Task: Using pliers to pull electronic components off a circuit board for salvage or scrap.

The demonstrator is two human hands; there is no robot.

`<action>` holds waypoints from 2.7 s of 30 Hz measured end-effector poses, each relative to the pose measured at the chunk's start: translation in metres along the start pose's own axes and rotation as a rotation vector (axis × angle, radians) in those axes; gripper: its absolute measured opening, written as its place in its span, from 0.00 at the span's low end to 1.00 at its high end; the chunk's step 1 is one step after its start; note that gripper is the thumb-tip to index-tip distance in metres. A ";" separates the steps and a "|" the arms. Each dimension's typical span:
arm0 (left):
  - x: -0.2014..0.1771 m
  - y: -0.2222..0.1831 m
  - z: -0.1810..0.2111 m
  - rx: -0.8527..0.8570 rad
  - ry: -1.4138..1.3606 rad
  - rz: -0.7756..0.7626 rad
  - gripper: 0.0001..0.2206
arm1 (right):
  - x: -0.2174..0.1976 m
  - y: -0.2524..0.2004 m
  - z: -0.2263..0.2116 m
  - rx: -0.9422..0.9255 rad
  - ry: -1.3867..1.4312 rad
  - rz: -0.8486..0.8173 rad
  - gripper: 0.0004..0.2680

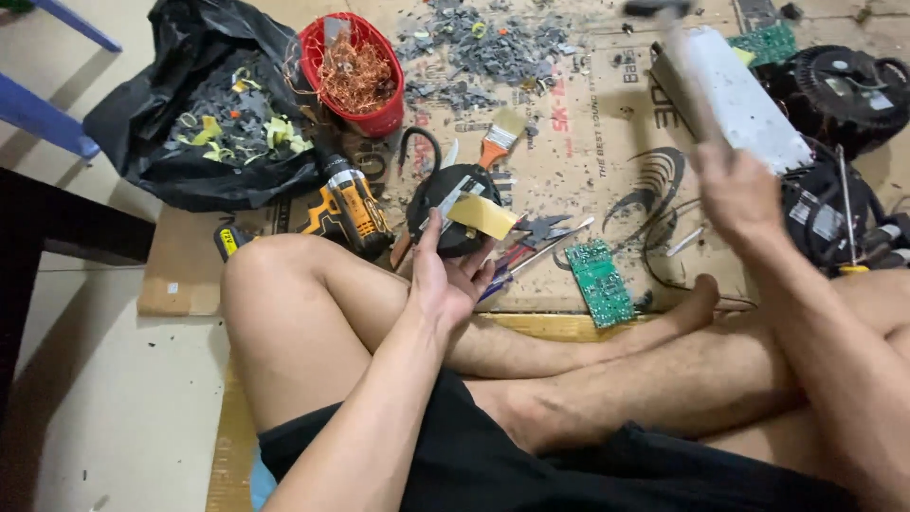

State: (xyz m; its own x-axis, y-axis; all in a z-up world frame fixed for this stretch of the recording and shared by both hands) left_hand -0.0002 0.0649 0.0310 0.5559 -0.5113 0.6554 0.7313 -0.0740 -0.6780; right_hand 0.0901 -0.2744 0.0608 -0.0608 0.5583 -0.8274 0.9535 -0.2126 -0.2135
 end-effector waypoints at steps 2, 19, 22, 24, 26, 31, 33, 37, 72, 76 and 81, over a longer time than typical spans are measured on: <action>0.002 0.001 -0.002 -0.022 0.058 -0.009 0.27 | -0.013 0.015 0.029 -0.003 -0.010 0.119 0.23; 0.035 -0.010 -0.036 -0.111 0.705 -0.044 0.29 | -0.018 -0.043 -0.038 -0.732 0.007 0.603 0.35; 0.038 0.000 -0.066 -0.102 0.786 -0.132 0.44 | -0.002 -0.088 -0.078 0.139 0.493 -0.375 0.37; 0.040 0.006 -0.084 -0.146 0.838 -0.220 0.44 | 0.026 -0.080 -0.063 0.239 0.648 -0.517 0.40; 0.049 -0.011 -0.086 -0.173 0.928 -0.245 0.43 | 0.033 -0.075 -0.039 0.274 0.683 -0.459 0.35; 0.052 0.007 -0.068 0.112 1.728 -0.105 0.44 | 0.029 -0.035 0.010 0.240 0.599 -0.210 0.22; 0.046 0.004 -0.052 0.583 2.017 -0.105 0.35 | 0.040 -0.006 0.034 0.108 0.238 -0.105 0.20; 0.029 -0.002 -0.038 0.486 2.333 -0.124 0.39 | 0.027 0.019 0.069 0.169 0.353 0.016 0.18; -0.008 0.047 -0.027 0.588 2.308 0.054 0.21 | 0.077 -0.058 -0.022 -0.305 -0.520 -0.402 0.28; -0.015 0.052 -0.023 0.628 2.409 0.015 0.24 | 0.105 -0.036 0.004 -0.279 -0.500 -0.387 0.31; 0.026 0.004 -0.019 0.860 2.527 -0.030 0.24 | 0.088 -0.042 -0.003 -0.194 -0.282 -0.281 0.31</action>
State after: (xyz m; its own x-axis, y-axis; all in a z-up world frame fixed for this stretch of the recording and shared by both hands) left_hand 0.0096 0.0352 0.0391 -0.1412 -0.0616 -0.9881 0.9609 -0.2487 -0.1218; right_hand 0.0456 -0.2135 -0.0015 -0.3784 0.3260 -0.8663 0.9245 0.0860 -0.3715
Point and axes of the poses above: each hand's wrist, its own y-axis towards the middle knuckle, its own x-axis out of the palm, z = x × y, the point moved 1 cm from there along y, towards the middle knuckle, and after that the axes turned 3 degrees about -z, right-handed, at the moved point
